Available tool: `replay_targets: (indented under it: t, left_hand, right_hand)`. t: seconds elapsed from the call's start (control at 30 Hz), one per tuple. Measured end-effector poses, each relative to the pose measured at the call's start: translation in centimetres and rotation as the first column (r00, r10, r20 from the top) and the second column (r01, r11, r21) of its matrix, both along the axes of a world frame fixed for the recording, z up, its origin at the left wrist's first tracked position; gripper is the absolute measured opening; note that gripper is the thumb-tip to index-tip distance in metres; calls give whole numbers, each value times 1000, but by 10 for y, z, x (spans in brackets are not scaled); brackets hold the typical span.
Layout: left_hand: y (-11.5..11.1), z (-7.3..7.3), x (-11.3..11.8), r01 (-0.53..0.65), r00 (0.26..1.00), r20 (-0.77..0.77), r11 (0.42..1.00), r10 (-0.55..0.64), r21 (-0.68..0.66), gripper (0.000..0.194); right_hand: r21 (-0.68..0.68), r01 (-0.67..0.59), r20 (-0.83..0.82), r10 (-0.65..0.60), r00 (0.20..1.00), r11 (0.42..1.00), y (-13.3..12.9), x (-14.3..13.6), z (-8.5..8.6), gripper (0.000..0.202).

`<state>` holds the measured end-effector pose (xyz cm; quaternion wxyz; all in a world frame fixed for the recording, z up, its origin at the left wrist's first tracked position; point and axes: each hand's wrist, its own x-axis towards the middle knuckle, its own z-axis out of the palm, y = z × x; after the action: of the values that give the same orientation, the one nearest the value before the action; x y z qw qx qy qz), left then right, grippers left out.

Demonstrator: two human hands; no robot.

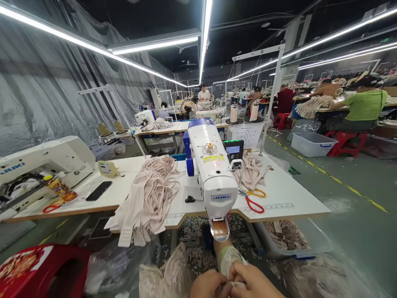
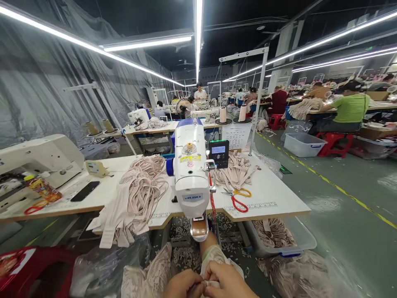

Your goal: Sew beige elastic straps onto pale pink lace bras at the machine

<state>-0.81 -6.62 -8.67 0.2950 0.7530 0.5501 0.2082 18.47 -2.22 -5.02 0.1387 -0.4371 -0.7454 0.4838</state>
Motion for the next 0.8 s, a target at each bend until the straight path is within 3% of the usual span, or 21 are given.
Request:
replay_targets:
  t: [0.13,0.23,0.33,0.47,0.7,0.8]
  left_hand:
    - [-16,34,12,-34,993,106,991,48,-127,17]
    - [-26,46,17,-90,981,154,976,122,-200,14]
    - [-33,45,20,-157,967,163,961,197,-230,8]
    - [-37,39,18,-203,952,184,953,246,-224,6]
    - [-39,38,9,-133,977,155,988,144,-82,19]
    - [-39,40,5,-77,986,145,994,88,-77,26]
  right_hand:
    - [-120,-31,-66,23,998,992,-14,4,13,21]
    - [-224,-89,-106,66,992,971,-20,6,14,26]
    - [-251,-121,-95,100,990,960,-23,8,10,27]
    - [-139,-147,-27,144,989,979,-20,7,10,37]
    - [-75,-150,-6,150,989,986,-18,-3,24,54]
    - [-97,-92,-35,89,995,991,-18,0,22,57]
